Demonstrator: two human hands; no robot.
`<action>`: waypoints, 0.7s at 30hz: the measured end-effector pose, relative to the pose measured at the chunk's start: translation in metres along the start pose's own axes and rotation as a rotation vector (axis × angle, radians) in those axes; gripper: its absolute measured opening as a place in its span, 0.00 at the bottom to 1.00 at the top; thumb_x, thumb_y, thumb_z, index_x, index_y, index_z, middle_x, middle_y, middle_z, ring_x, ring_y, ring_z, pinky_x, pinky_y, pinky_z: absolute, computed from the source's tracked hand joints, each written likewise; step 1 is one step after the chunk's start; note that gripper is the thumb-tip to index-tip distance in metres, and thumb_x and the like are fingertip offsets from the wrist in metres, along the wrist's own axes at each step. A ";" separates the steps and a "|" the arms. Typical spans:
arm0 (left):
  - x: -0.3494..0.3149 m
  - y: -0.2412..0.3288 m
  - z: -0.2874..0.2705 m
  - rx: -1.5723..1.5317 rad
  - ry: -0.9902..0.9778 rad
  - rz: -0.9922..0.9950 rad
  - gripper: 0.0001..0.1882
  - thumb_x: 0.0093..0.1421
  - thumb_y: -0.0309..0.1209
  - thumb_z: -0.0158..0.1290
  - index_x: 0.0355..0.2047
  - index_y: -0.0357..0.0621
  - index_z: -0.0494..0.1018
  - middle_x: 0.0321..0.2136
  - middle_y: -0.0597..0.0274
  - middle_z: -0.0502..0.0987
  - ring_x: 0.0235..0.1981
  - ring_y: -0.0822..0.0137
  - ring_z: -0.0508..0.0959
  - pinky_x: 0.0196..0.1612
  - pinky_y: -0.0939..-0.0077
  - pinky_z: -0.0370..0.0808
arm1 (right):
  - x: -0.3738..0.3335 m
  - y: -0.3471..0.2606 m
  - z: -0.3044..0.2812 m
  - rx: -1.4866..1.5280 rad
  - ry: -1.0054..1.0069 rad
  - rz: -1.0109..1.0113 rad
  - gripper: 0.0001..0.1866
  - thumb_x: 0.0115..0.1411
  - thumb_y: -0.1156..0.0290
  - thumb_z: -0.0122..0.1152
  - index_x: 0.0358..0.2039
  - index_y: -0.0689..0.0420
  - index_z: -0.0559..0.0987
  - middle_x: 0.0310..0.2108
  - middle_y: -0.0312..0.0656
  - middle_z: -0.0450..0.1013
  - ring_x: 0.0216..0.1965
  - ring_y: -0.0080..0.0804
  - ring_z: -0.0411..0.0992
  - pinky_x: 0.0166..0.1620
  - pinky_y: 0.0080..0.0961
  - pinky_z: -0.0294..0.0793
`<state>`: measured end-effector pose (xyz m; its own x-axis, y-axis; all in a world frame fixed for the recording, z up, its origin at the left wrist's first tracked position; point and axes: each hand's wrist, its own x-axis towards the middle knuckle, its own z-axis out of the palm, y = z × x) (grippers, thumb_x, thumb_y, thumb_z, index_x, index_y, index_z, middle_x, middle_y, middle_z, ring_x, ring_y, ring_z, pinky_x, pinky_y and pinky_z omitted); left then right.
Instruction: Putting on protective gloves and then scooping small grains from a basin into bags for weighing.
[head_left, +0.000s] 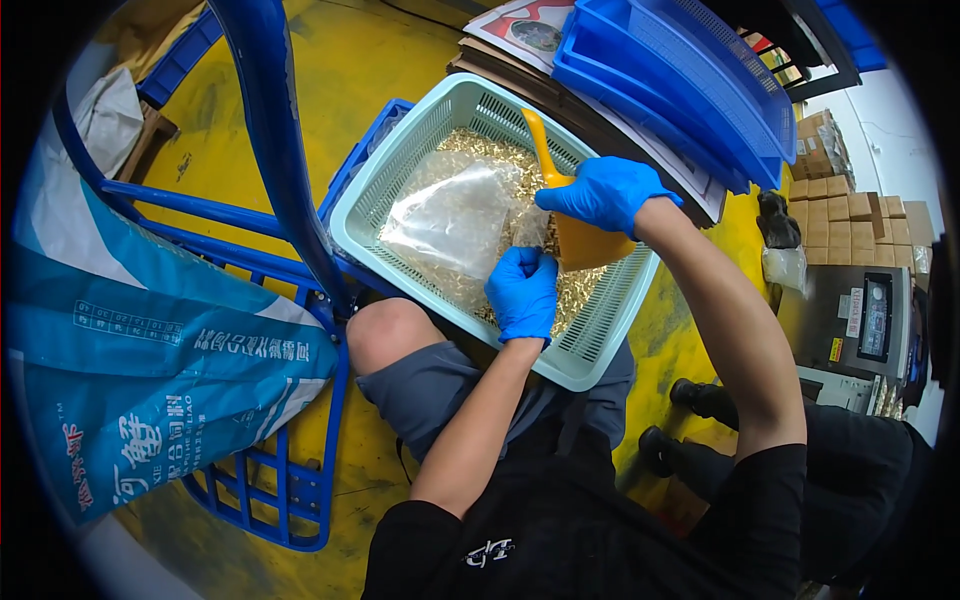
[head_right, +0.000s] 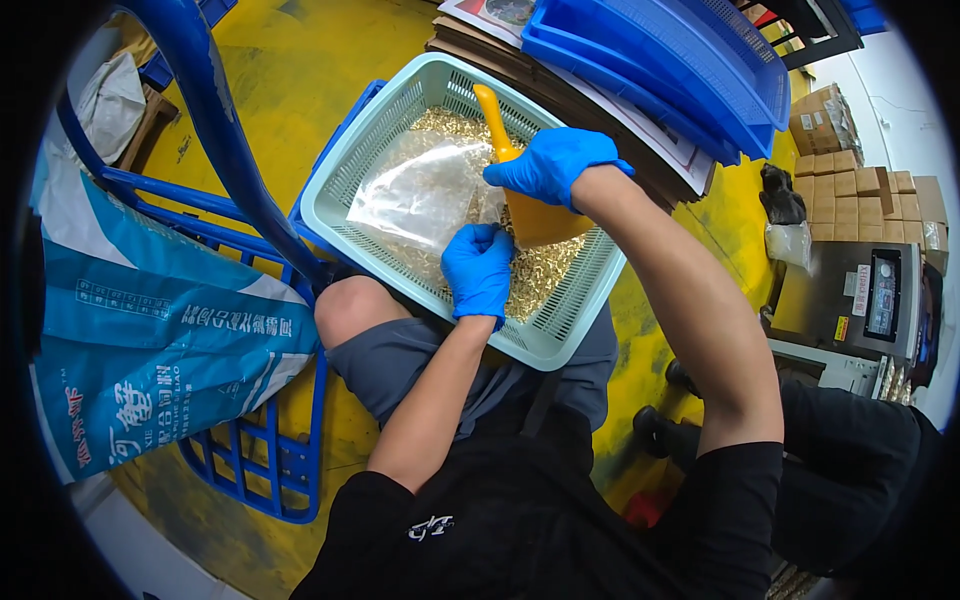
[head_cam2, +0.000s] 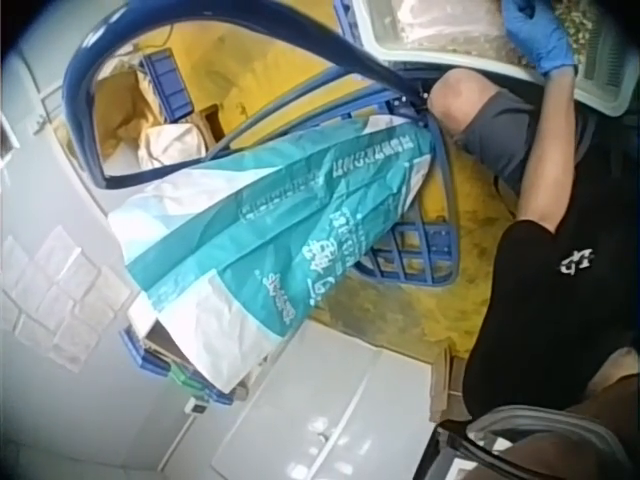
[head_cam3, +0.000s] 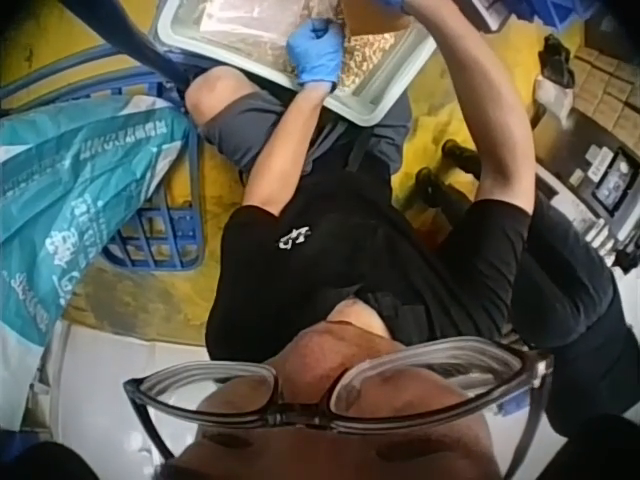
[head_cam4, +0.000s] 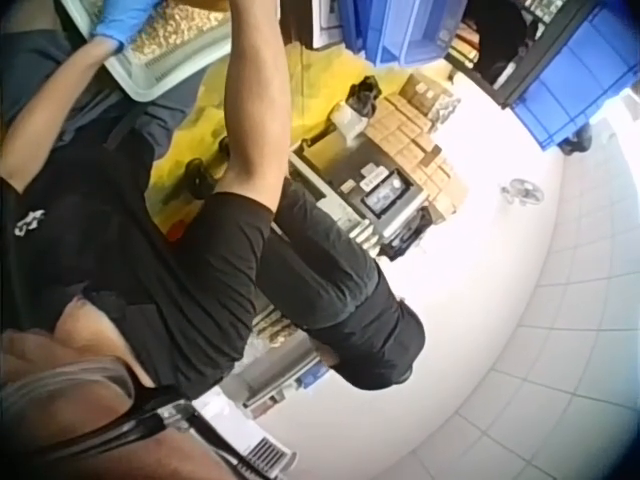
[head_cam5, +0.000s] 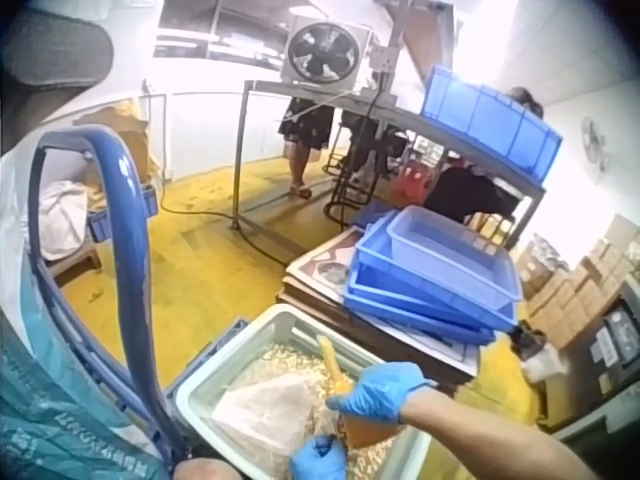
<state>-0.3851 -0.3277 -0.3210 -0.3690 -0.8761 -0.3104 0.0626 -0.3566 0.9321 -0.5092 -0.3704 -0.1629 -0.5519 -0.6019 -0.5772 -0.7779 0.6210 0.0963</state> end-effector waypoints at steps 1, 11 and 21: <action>0.001 -0.002 -0.001 -0.043 -0.003 -0.009 0.03 0.51 0.21 0.54 0.26 0.33 0.73 0.18 0.65 0.73 0.18 0.77 0.70 0.23 0.82 0.68 | -0.003 0.000 -0.002 0.003 0.001 -0.001 0.37 0.45 0.32 0.48 0.30 0.58 0.80 0.26 0.51 0.75 0.27 0.44 0.75 0.32 0.34 0.73; 0.006 -0.012 -0.002 -0.128 -0.004 -0.004 0.02 0.51 0.19 0.53 0.26 0.35 0.71 0.20 0.62 0.73 0.18 0.75 0.71 0.23 0.82 0.69 | -0.013 0.036 -0.007 0.207 0.091 -0.020 0.36 0.44 0.33 0.50 0.29 0.57 0.81 0.24 0.52 0.74 0.26 0.43 0.75 0.32 0.33 0.72; 0.006 -0.001 -0.016 -0.206 -0.068 -0.098 0.06 0.53 0.21 0.53 0.31 0.34 0.70 0.21 0.60 0.74 0.20 0.70 0.75 0.25 0.78 0.74 | -0.018 0.098 0.034 0.541 0.294 0.005 0.28 0.44 0.58 0.57 0.42 0.66 0.72 0.32 0.50 0.74 0.34 0.37 0.73 0.39 0.29 0.70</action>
<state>-0.3727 -0.3377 -0.3262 -0.4439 -0.8124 -0.3781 0.2086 -0.5041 0.8381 -0.5650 -0.2818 -0.1702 -0.6748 -0.6639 -0.3223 -0.5548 0.7444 -0.3717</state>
